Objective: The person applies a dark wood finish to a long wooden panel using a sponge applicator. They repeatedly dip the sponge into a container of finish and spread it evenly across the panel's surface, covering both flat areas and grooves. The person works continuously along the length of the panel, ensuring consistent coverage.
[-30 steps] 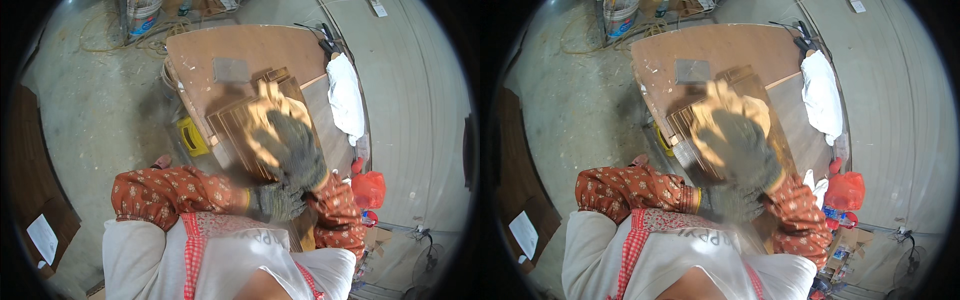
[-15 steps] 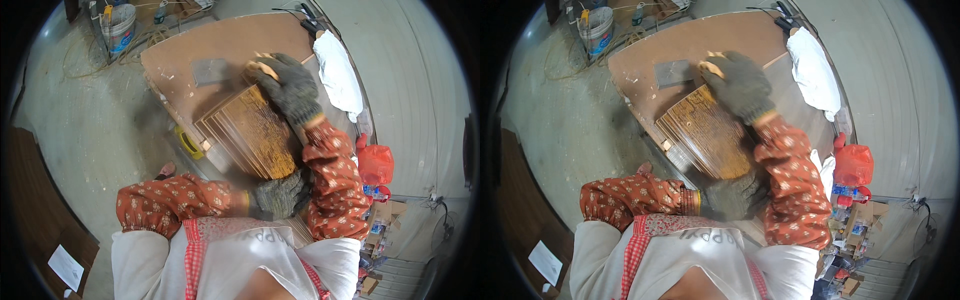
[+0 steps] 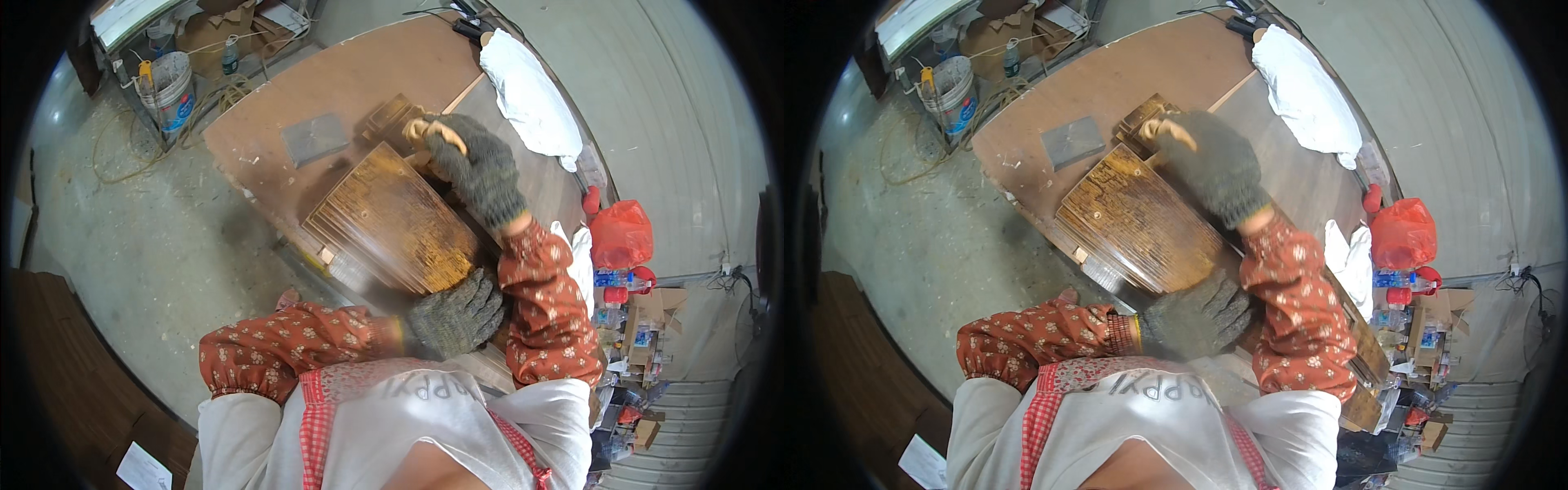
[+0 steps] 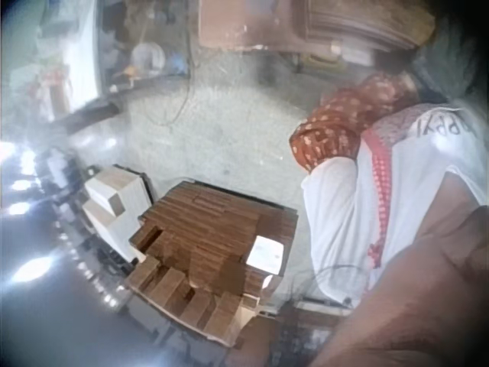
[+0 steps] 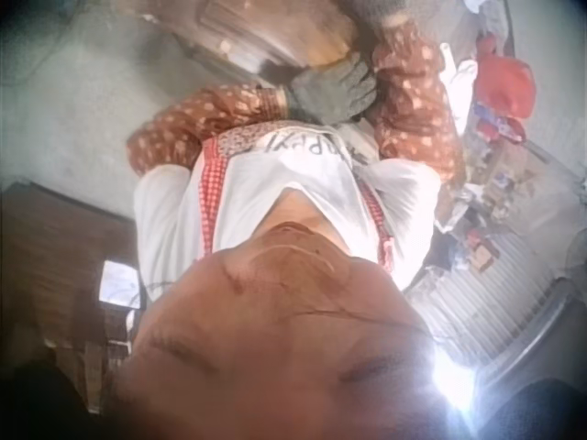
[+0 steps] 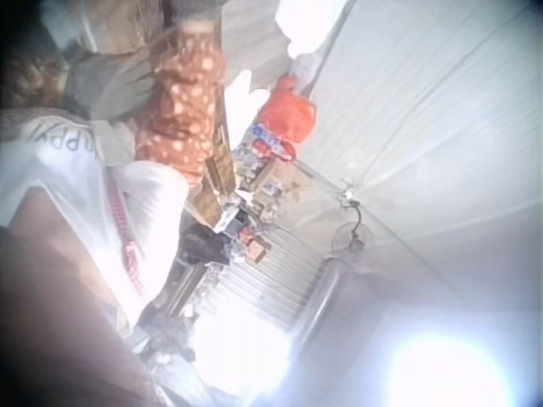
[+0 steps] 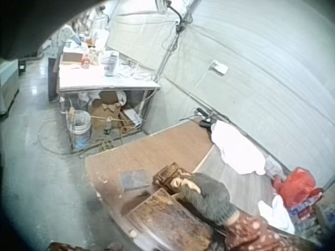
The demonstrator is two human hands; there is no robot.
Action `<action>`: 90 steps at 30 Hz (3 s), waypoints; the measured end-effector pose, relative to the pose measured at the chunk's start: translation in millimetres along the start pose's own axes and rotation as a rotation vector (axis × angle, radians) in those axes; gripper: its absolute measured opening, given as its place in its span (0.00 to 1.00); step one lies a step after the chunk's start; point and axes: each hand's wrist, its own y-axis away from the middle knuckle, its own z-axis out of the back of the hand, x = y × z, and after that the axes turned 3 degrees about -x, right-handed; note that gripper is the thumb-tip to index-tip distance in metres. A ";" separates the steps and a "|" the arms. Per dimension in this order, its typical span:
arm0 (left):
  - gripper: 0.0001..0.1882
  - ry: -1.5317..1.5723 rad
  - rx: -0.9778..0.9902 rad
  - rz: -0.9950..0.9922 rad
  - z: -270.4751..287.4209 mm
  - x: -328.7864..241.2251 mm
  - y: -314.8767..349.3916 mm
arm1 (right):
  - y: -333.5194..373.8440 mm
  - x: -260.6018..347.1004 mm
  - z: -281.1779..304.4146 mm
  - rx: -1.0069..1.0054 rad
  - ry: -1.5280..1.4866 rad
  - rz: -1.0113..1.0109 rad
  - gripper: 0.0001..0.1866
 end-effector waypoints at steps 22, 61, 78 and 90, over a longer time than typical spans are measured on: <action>0.26 0.009 -0.078 0.068 -3.3 -20.0 0.7 | -12.7 -8.4 -5.4 0.061 0.026 0.037 0.14; 0.27 0.120 0.194 -0.136 25.5 -18.0 -14.9 | 154.2 -2.2 46.0 -0.062 -0.068 -0.010 0.18; 0.25 -0.048 0.207 -0.147 29.9 -20.4 -29.8 | 282.0 72.1 92.6 -0.072 0.452 -0.443 0.24; 0.26 0.047 0.604 0.011 65.5 55.1 -94.2 | 420.6 56.3 135.4 -0.429 0.712 -0.802 0.18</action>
